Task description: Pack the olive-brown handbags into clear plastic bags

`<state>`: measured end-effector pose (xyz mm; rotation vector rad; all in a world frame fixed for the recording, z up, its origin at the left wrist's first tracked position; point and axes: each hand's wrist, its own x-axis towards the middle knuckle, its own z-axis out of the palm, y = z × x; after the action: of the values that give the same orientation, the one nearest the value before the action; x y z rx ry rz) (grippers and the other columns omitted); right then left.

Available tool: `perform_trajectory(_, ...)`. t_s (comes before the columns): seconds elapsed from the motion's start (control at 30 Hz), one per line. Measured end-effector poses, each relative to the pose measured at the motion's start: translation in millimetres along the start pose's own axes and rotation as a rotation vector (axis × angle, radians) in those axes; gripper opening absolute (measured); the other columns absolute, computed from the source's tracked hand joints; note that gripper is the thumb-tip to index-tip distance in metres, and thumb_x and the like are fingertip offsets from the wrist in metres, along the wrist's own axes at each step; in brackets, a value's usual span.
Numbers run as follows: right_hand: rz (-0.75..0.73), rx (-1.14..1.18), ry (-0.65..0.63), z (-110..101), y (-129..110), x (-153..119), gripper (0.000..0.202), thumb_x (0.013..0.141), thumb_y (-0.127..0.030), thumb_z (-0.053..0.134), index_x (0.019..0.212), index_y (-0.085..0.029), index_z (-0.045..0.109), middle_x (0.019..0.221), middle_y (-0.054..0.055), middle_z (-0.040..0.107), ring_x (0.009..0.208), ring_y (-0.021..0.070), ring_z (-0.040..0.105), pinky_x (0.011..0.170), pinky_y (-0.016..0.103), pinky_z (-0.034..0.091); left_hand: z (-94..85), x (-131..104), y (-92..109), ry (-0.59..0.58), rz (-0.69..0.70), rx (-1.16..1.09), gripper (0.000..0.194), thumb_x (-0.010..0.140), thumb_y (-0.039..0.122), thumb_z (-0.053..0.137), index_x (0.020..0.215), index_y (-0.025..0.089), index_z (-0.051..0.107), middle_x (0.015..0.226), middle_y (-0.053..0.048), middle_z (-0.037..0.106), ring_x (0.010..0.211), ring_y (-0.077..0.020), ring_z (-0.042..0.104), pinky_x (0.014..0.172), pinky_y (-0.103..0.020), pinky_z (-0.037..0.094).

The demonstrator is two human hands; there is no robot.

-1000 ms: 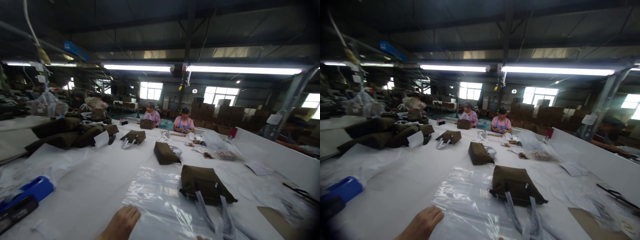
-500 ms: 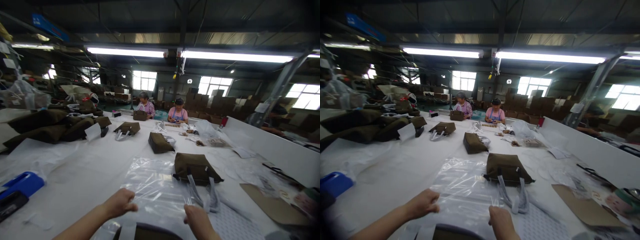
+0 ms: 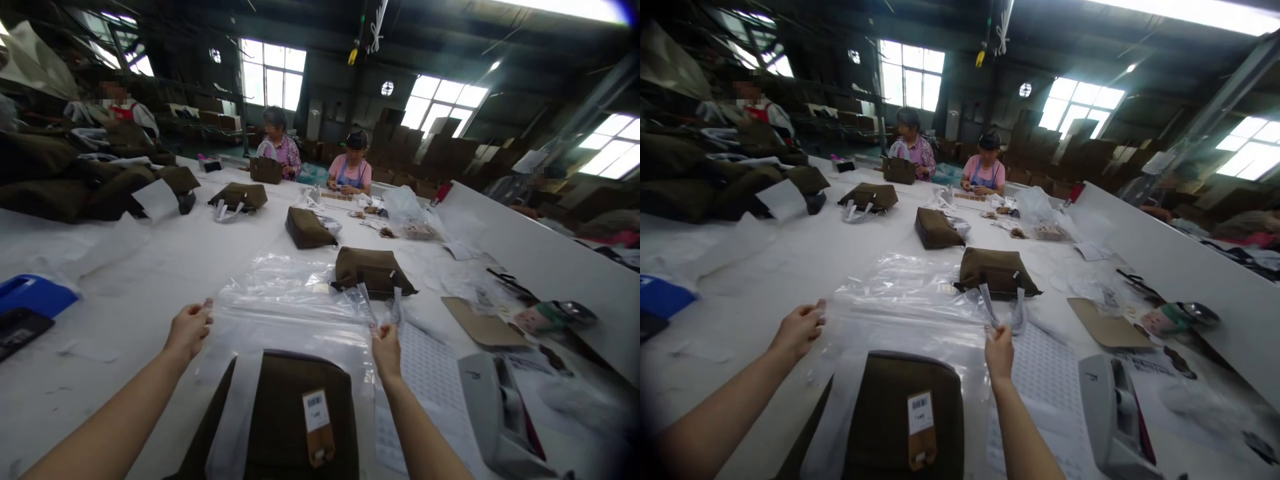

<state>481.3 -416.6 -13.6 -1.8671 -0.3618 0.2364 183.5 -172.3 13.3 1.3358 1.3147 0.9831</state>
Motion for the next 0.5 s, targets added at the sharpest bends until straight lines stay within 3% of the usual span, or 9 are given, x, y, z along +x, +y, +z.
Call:
perform_trajectory(0.07,0.185,0.381,0.003,1.7,-5.4,2.1,0.017,0.078,-0.032,0.054,0.089,-0.023,0.047,0.062,-0.007,0.049,0.058,0.0119,0.054,0.055,0.025,0.045,3.7,-1.5,13.6,-0.024,-0.036,-0.214,0.016,0.08,0.025,0.051,0.07,0.018,0.041,0.064,0.003,0.051,0.055,-0.009,0.052,0.052,-0.02,0.042)
perform_trajectory(0.13,0.207,0.642,-0.083,-0.6,-12.0,0.0,0.024,0.079,-0.036,0.053,0.099,-0.024,0.048,0.074,-0.004,0.058,0.072,0.0129,0.06,0.066,0.029,0.052,2.1,-8.7,31.2,-0.064,-0.026,-0.393,0.009,0.083,0.027,0.049,0.081,0.019,0.047,0.083,-0.001,0.059,0.074,-0.0106,0.06,0.067,-0.024,0.051)
perform_trajectory(0.27,0.165,1.192,-0.36,-11.2,-6.2,-14.4,0.04,0.077,-0.042,0.059,0.114,-0.027,0.051,0.109,0.002,0.062,0.101,0.0151,0.058,0.081,0.034,0.052,-10.2,-32.6,50.4,-0.332,0.006,-0.712,0.034,0.081,0.049,0.056,0.1,0.021,0.054,0.111,-0.004,0.058,0.101,-0.0175,0.057,0.081,-0.027,0.052)
perform_trajectory(0.3,0.17,1.242,-0.413,-10.8,0.2,-17.5,0.043,0.077,-0.043,0.06,0.115,-0.027,0.051,0.113,0.003,0.061,0.104,0.0151,0.057,0.081,0.034,0.052,-10.5,-36.3,47.7,-0.388,-0.006,-0.719,0.04,0.077,0.053,0.06,0.101,0.021,0.055,0.113,-0.004,0.058,0.103,-0.0186,0.056,0.082,-0.027,0.051)
perform_trajectory(0.37,0.196,1.211,-0.436,-1.8,16.7,-20.8,0.046,0.074,-0.044,0.063,0.114,-0.025,0.053,0.112,0.002,0.062,0.102,0.0136,0.058,0.082,0.031,0.051,-4.2,-36.0,33.6,-0.393,-0.051,-0.635,0.047,0.073,0.058,0.061,0.101,0.021,0.056,0.11,-0.004,0.058,0.104,-0.018,0.055,0.084,-0.026,0.05)
perform_trajectory(0.43,0.24,1.049,-0.377,16.0,34.9,-21.0,0.049,0.065,-0.049,0.071,0.106,-0.026,0.058,0.102,0.0,0.066,0.097,0.0123,0.061,0.083,0.027,0.051,8.9,-26.6,12.5,-0.323,-0.1,-0.548,0.048,0.076,0.061,0.055,0.099,0.019,0.056,0.104,-0.006,0.06,0.102,-0.0165,0.055,0.086,-0.026,0.048)
perform_trajectory(0.5,0.255,0.796,-0.344,35.2,52.9,-19.7,0.055,0.057,-0.064,0.069,0.094,-0.024,0.061,0.088,0.0,0.067,0.089,0.0144,0.063,0.081,0.028,0.053,21.8,-14.2,-9.0,-0.291,-0.152,-0.479,0.047,0.076,0.06,0.055,0.096,0.017,0.056,0.098,-0.008,0.06,0.099,-0.0165,0.056,0.086,-0.028,0.047)
